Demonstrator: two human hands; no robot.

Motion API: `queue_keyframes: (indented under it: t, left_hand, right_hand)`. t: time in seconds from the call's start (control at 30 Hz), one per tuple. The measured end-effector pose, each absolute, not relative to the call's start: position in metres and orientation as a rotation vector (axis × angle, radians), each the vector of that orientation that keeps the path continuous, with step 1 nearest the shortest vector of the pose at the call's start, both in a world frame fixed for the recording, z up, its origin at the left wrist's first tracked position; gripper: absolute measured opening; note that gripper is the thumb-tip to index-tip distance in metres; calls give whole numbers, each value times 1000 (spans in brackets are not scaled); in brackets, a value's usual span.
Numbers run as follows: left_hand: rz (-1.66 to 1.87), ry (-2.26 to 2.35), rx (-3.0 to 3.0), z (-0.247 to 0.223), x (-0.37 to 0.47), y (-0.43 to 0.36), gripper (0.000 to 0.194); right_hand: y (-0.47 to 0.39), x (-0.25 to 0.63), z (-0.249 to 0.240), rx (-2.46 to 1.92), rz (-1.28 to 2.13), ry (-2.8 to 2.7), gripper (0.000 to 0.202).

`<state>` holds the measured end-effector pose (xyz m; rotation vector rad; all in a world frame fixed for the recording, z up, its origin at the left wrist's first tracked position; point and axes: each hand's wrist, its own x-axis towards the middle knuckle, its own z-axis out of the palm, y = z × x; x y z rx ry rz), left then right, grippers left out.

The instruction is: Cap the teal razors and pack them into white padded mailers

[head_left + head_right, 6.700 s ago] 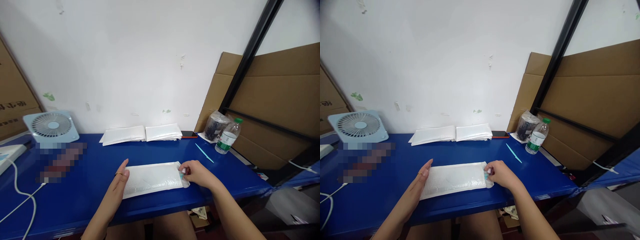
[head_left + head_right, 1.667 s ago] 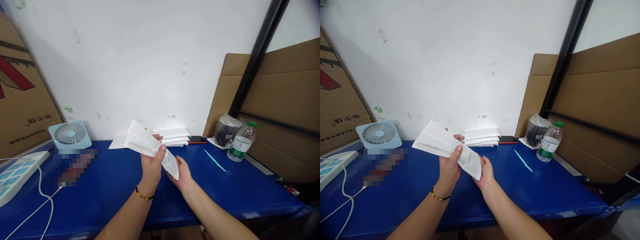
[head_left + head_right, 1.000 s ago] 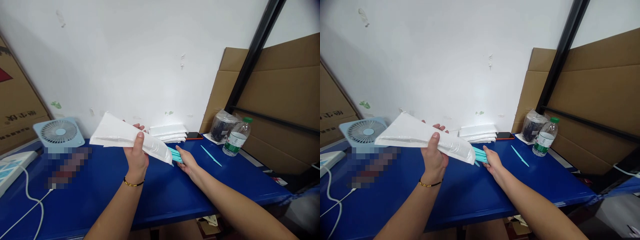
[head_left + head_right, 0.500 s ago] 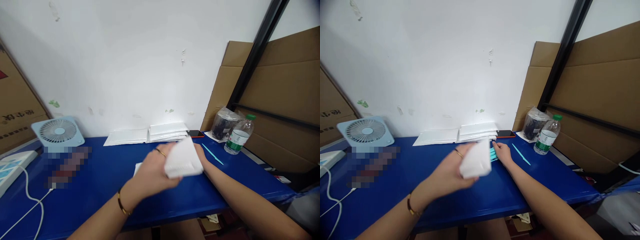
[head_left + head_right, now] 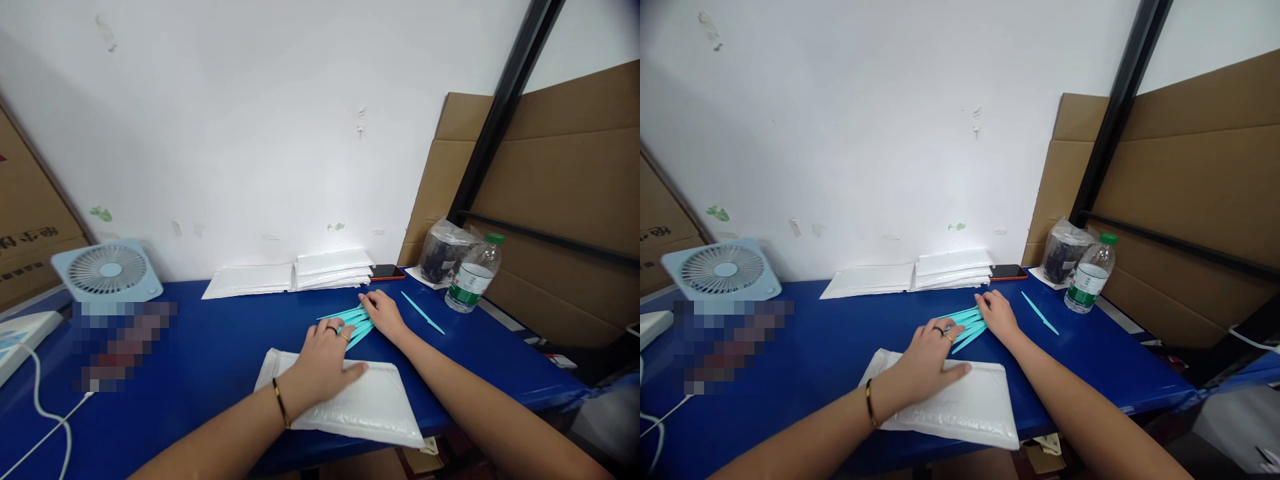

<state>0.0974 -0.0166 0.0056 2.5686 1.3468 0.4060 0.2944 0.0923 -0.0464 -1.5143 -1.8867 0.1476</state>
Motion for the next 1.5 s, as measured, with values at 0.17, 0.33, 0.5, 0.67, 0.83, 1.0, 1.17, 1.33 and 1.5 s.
queue_keyframes:
  t: [0.17, 0.33, 0.5, 0.67, 0.83, 1.0, 1.17, 1.33, 1.5]
  left_hand:
    - [207, 1428, 2591, -1, 90, 37, 76]
    - [111, 1340, 2655, -6, 75, 59, 64]
    - [162, 1314, 2665, -6, 50, 73, 46]
    - [340, 1387, 2597, 7, 26, 63, 51]
    - [127, 706, 2566, 25, 14, 9, 54]
    - [177, 953, 2456, 1, 31, -35, 60]
    - [251, 1105, 2449, -8, 52, -47, 58]
    - [514, 1225, 2517, 6, 41, 11, 38]
    - [532, 1609, 2351, -6, 24, 91, 30]
  right_hand:
    - [91, 313, -33, -1499, 240, -2124, 47]
    - [95, 332, -27, -1241, 399, -2551, 106]
    - [102, 296, -36, -1074, 572, -2492, 68]
    - [104, 261, -39, -954, 442, -2388, 41]
    - [119, 282, -37, -943, 340, -2327, 39]
    - [137, 298, -29, -1010, 341, -2449, 41]
    - [133, 286, -13, -1016, 478, -2530, 30]
    - [124, 275, -8, -1052, 473, -2382, 23]
    - [132, 260, -20, -1060, 464, -2381, 18]
